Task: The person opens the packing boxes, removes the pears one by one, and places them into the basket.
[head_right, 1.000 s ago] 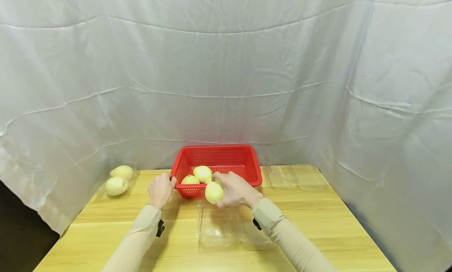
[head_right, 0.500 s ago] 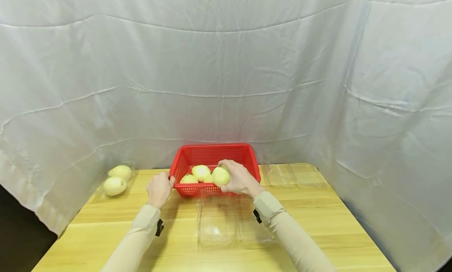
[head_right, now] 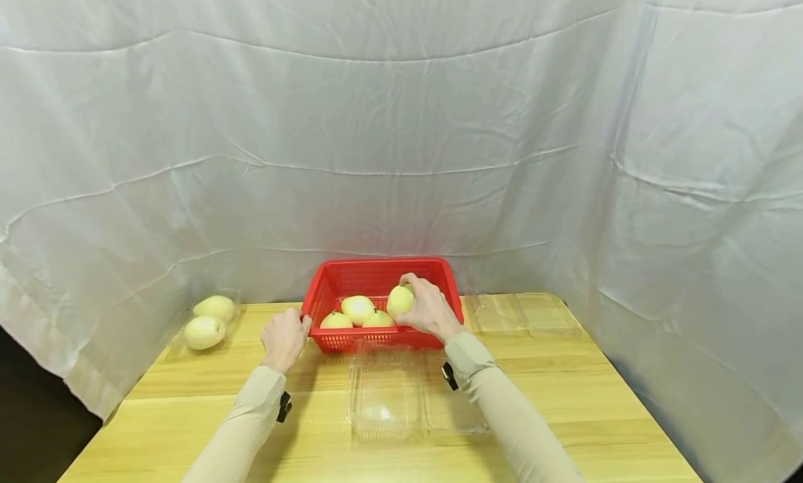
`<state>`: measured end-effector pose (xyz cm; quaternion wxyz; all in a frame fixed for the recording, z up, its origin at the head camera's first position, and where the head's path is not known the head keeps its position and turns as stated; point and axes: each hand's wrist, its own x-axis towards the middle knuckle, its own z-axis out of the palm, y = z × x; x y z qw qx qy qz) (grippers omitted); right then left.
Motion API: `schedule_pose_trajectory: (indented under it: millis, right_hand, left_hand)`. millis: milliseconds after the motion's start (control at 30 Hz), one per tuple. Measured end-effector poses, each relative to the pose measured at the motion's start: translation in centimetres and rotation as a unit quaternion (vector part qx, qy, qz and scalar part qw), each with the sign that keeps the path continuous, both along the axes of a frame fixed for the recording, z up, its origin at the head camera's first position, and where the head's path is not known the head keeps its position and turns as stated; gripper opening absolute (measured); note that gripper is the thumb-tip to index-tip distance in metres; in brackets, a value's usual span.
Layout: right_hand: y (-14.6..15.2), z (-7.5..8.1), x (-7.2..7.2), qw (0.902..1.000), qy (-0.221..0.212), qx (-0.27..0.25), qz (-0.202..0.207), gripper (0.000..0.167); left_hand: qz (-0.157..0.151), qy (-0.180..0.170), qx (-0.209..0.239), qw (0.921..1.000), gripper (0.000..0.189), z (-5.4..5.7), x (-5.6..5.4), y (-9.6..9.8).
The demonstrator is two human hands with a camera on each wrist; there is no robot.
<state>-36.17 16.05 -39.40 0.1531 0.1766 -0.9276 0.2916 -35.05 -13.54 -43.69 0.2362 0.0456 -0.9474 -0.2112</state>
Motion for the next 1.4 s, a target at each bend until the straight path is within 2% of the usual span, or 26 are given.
schedule_pose_trajectory:
  millis: [233, 467, 633, 833, 1000, 1167, 1400]
  right_hand:
    - [0.0, -1.0, -1.3, 0.9982, -0.052, 0.026, -0.018, 0.058]
    - [-0.2, -1.8, -2.3, 0.9914, -0.109, 0.070, -0.024, 0.054]
    - [-0.4, -2.1, -2.6, 0.9838, -0.145, 0.104, -0.011, 0.045]
    - [-0.7, -2.1, -2.9, 0.9727, -0.204, 0.110, -0.003, 0.041]
    - [-0.8, -2.2, -3.2, 0.9687, -0.218, 0.118, 0.009, 0.034]
    - [-1.0, -2.3, -3.4, 0.9644, -0.240, 0.110, 0.005, 0.039]
    - [-1.1, -2.6, -3.5, 0.9694, -0.231, 0.081, -0.001, 0.039]
  left_hand:
    - [0.001, -0.006, -0.002, 1.0000, 0.026, -0.2, 0.1, 0.0]
    - [0.001, -0.006, 0.001, 1.0000, 0.026, -0.3, 0.1, 0.0]
    - [0.004, -0.007, -0.003, 1.0000, 0.026, -0.3, 0.0, 0.0]
    - [0.006, -0.004, -0.004, 1.0000, 0.027, -0.2, 0.0, 0.0]
    - [0.004, -0.005, -0.004, 1.0000, 0.027, -0.2, 0.0, 0.1]
    - [0.002, 0.001, -0.004, 1.0000, 0.026, 0.0, 0.0, 0.1]
    - [0.003, 0.006, -0.007, 0.9999, 0.026, -0.2, 0.0, 0.1]
